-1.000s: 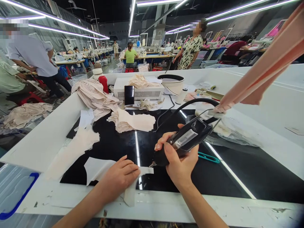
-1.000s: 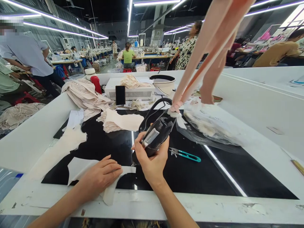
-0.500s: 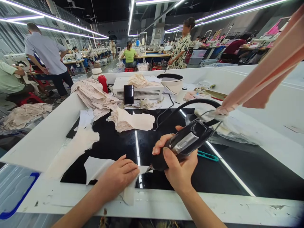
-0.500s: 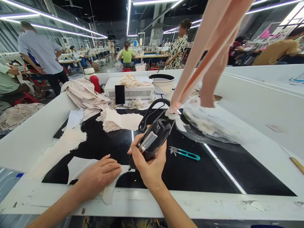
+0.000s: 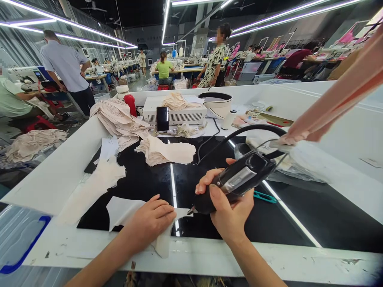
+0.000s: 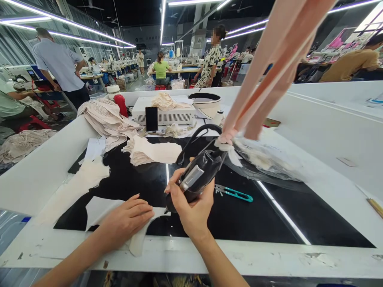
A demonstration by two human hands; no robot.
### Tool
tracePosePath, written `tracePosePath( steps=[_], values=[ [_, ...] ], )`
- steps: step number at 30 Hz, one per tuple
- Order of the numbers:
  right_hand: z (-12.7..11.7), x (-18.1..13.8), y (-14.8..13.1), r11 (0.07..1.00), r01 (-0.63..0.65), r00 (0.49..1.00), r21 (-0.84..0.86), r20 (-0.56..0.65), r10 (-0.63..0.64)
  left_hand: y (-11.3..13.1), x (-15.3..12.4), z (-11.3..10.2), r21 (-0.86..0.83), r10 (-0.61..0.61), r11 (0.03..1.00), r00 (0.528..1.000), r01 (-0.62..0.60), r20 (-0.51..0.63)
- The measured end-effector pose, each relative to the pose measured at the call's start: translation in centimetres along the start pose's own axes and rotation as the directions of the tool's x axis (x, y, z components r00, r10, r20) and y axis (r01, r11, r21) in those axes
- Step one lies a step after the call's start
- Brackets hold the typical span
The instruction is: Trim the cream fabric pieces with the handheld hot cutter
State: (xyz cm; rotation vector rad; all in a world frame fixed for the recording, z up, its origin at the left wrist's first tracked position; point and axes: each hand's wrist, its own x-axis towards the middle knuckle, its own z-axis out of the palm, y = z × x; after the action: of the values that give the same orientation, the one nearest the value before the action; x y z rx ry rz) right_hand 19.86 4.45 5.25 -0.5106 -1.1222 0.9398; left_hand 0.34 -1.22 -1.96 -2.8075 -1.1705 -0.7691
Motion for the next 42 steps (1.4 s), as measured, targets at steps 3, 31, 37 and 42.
tracePosePath(
  steps=[3, 31, 37, 42],
  values=[
    [-0.2, 0.0, 0.0, 1.000, 0.000, 1.000, -0.005, 0.002, 0.001, 0.0, 0.0, 0.0, 0.006, 0.006, 1.000, 1.000, -0.006, -0.001],
    [0.6, -1.8, -1.3, 0.998, 0.031, 0.998, -0.052, -0.058, -0.034, 2.2, -0.9, -0.3, 0.071, -0.172, 0.982, 0.985, 0.173, -0.028],
    [0.8, -2.1, -1.5, 0.998, 0.031, 0.998, -0.060, -0.058, -0.035, 2.6, -0.9, -0.6, 0.217, -0.136, 0.966, 0.990, 0.140, -0.034],
    [0.8, -2.4, -1.5, 0.996, 0.043, 0.997, -0.080, -0.059, -0.047, 3.6, -0.6, 0.5, 0.341, -0.122, 0.933, 0.992, 0.119, -0.013]
  ],
)
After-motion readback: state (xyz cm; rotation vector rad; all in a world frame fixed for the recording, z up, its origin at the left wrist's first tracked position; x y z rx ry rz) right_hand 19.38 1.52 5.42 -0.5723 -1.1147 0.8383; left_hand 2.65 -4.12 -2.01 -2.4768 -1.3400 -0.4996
